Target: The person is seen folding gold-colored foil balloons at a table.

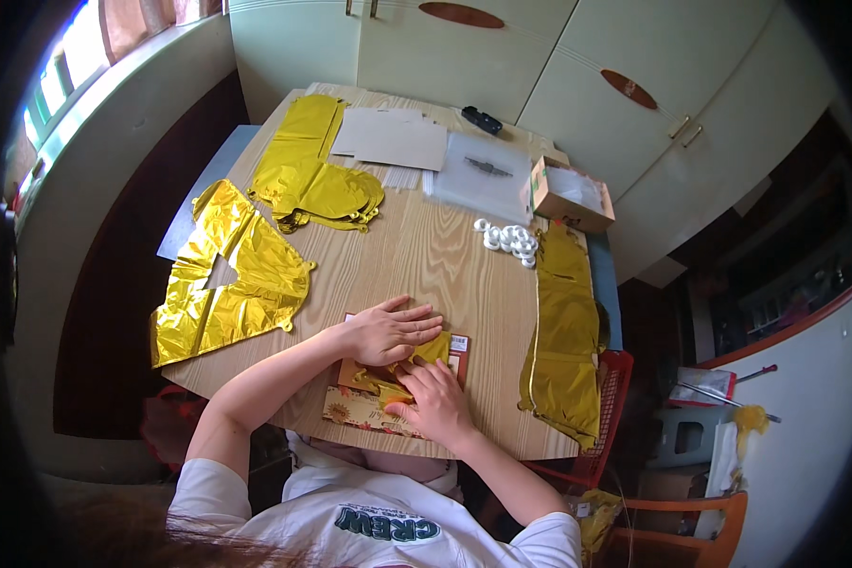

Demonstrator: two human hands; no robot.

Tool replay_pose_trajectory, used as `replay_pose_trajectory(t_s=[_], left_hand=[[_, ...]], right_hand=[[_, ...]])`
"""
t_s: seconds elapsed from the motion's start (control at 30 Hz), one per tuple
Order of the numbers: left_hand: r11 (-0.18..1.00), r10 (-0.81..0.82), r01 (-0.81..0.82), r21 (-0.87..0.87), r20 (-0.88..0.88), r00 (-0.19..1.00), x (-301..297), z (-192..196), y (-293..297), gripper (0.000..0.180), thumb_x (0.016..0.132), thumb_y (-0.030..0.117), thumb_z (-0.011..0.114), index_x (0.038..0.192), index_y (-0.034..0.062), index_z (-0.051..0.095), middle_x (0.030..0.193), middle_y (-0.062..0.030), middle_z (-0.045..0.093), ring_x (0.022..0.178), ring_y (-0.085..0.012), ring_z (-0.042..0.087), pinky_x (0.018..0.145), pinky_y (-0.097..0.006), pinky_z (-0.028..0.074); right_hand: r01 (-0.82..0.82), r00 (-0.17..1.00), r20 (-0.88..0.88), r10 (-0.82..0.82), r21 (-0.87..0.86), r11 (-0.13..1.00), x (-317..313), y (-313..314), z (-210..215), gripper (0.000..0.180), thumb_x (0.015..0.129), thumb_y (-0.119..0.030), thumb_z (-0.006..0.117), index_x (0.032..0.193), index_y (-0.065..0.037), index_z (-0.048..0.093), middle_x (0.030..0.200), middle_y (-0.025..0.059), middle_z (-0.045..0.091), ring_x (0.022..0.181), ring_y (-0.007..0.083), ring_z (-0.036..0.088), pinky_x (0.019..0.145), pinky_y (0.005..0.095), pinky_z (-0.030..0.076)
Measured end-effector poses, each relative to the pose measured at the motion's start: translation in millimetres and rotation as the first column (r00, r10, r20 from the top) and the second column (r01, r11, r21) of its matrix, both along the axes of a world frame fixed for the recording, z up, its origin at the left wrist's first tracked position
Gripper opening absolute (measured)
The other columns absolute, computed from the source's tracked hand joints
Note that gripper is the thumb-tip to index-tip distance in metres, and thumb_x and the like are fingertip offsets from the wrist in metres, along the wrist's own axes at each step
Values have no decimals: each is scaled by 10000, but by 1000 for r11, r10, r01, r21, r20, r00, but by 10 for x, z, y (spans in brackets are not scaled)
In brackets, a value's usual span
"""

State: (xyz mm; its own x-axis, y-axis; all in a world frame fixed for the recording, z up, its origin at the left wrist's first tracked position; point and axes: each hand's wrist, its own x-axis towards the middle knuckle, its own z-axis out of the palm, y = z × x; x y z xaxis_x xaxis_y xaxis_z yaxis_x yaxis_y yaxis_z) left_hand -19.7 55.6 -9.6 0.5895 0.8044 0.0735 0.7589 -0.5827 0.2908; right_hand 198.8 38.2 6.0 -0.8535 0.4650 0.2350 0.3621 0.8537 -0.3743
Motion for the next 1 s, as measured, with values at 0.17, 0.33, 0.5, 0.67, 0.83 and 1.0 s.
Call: replay_pose_trajectory(t_s=[0.17, 0.33, 0.5, 0.67, 0.83, 1.0], left_hand=[[1000, 3, -3, -8, -2, 1000, -6, 2, 12, 573, 954, 308, 283, 1483, 101, 356, 1580, -41, 267, 1472, -215, 200, 1196, -488, 120], [999, 7, -6, -46, 20, 1000, -4, 15, 15, 568, 962, 309, 267, 1485, 106, 355, 1581, -37, 266, 1474, -216, 192, 1198, -486, 107], [997, 8, -6, -75, 31, 999, -7, 33, 16, 566, 967, 311, 254, 1487, 109, 353, 1581, -34, 265, 1476, -213, 184, 1200, -483, 95], [994, 1, -3, -108, -20, 1000, -1, 52, 26, 584, 965, 306, 258, 1513, 108, 290, 1592, -38, 233, 1481, -212, 159, 1200, -496, 72], [995, -1, -1, -104, -16, 1000, -8, 64, 20, 585, 963, 307, 259, 1512, 109, 290, 1592, -37, 234, 1480, -210, 165, 1200, -496, 75], [998, 6, -6, -67, 9, 1000, -9, 21, 18, 574, 972, 329, 263, 1495, 104, 334, 1583, -38, 262, 1477, -209, 183, 1193, -493, 99]], right_hand=[[73, 994, -77, -76, -42, 996, -90, 70, -9, 326, 761, -332, 754, 943, -80, 655, 945, 53, 629, 984, 248, 582, 888, 400, 433], [72, 994, -100, -54, 183, 980, -160, 187, 53, 169, 738, -199, 722, 839, -96, 633, 859, 21, 629, 848, 208, 596, 764, 362, 438], [31, 995, -94, 13, 460, 887, -198, 213, 106, 66, 776, -147, 636, 811, -118, 588, 791, -1, 569, 751, 161, 567, 696, 337, 409], [-45, 995, -54, 89, 548, 835, -184, 239, 97, 121, 795, -221, 638, 818, -125, 567, 762, -8, 519, 725, 149, 541, 699, 335, 398], [-52, 996, -44, 82, 467, 883, -122, 233, 104, 199, 761, -258, 691, 856, -114, 592, 791, 2, 547, 753, 172, 565, 727, 346, 407], [-44, 992, -81, 98, 503, 863, -127, 269, 62, 95, 805, -213, 617, 811, -127, 577, 763, -10, 521, 740, 150, 541, 707, 331, 394]])
